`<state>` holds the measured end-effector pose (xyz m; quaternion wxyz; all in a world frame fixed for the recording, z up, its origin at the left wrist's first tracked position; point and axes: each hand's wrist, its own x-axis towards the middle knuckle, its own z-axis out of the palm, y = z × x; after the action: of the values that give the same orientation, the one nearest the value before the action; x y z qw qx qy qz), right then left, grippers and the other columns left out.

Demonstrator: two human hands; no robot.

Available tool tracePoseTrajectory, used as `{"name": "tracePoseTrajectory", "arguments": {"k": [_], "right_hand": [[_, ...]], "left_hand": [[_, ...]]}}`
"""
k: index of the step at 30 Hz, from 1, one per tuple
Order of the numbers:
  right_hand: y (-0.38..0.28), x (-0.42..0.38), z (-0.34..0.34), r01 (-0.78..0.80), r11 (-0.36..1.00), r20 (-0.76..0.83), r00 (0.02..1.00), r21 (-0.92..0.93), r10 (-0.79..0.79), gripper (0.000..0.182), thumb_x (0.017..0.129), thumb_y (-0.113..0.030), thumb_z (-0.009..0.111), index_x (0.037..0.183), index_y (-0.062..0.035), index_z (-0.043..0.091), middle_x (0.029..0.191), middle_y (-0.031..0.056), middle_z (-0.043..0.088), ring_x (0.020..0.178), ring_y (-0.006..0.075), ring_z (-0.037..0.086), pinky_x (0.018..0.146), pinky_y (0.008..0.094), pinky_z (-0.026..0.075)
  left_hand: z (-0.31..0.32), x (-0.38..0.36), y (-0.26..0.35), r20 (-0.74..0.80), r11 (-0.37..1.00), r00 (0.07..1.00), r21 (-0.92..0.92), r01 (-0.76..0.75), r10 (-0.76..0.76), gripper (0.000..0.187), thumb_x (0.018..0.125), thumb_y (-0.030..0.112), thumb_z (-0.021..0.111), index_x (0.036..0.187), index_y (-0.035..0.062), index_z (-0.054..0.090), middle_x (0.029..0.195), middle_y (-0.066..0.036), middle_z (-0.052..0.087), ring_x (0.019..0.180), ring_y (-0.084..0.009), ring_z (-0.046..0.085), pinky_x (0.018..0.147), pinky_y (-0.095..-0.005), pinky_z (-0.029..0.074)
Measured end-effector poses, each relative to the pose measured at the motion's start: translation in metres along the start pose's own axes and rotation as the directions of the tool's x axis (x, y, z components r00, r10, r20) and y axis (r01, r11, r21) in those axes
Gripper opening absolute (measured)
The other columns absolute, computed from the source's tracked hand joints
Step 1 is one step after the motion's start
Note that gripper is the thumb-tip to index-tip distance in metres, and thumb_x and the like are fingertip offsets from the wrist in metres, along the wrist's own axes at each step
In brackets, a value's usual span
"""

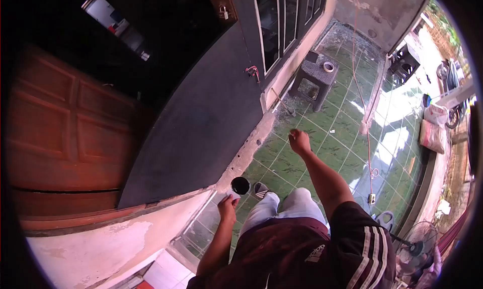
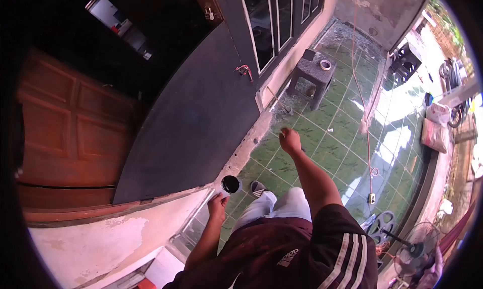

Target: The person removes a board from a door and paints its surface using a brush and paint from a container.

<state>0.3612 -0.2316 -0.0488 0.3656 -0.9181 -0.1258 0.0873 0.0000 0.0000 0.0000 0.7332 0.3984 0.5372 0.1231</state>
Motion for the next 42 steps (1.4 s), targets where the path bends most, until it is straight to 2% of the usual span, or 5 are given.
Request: {"name": "tracePoseTrajectory", "arguments": {"k": [20,26,29,35,42], "right_hand": [[-0.108,0.349,0.065,0.224,0.949,-0.068,0.974,0.221,-0.214,0.019,0.087,-0.023,0.067,0.101,-0.0127,0.075,0.090,0.0144,0.072,0.082,0.0336,0.069,0.073,0.0413,0.055],[-0.107,0.332,0.060,0.340,0.894,-0.272,0.926,0.291,-0.263,0.014,0.086,-0.017,0.065,0.092,-0.0088,0.074,0.087,0.0137,0.067,0.077,0.0361,0.066,0.069,0.0441,0.054],[-0.094,0.302,0.056,0.374,0.902,-0.159,0.925,0.213,-0.346,0.012,0.085,-0.015,0.066,0.090,-0.0084,0.073,0.085,0.0130,0.066,0.076,0.0338,0.067,0.068,0.0426,0.054],[-0.078,0.272,0.085,0.377,0.888,-0.098,0.926,0.262,-0.364,0.017,0.083,-0.014,0.067,0.098,-0.0089,0.073,0.081,0.0115,0.064,0.071,0.0306,0.065,0.064,0.0411,0.053],[-0.123,0.264,0.077,0.198,0.873,-0.111,0.980,0.447,-0.165,0.040,0.083,-0.010,0.067,0.123,-0.0069,0.068,0.077,0.0089,0.059,0.064,0.0232,0.059,0.063,0.0360,0.050]], "left_hand": [[0.125,-0.055,-0.035,-0.282,0.966,0.959,-0.235,-0.110,0.040,0.024,0.098,0.008,0.057,0.105,-0.0153,0.061,0.117,-0.018,0.060,0.105,-0.0279,0.064,0.087,-0.0387,0.061],[0.140,-0.060,-0.054,0.004,0.692,0.916,0.654,-0.306,0.401,0.026,0.100,0.009,0.055,0.103,-0.0162,0.061,0.113,-0.018,0.062,0.101,-0.0242,0.065,0.084,-0.0350,0.062],[0.168,-0.062,-0.040,-0.306,0.977,0.951,-0.186,-0.108,0.046,0.025,0.100,0.008,0.055,0.102,-0.0157,0.063,0.110,-0.018,0.063,0.100,-0.0231,0.066,0.082,-0.0342,0.062],[0.172,-0.065,-0.032,-0.025,0.729,0.909,0.607,-0.316,0.415,0.025,0.099,0.008,0.056,0.099,-0.0163,0.063,0.110,-0.017,0.063,0.100,-0.0227,0.065,0.083,-0.0335,0.062],[0.174,-0.068,-0.031,-0.298,0.987,0.951,-0.109,-0.117,0.080,0.026,0.099,0.010,0.057,0.105,-0.0145,0.061,0.113,-0.017,0.062,0.103,-0.0242,0.065,0.086,-0.0345,0.060]]}}
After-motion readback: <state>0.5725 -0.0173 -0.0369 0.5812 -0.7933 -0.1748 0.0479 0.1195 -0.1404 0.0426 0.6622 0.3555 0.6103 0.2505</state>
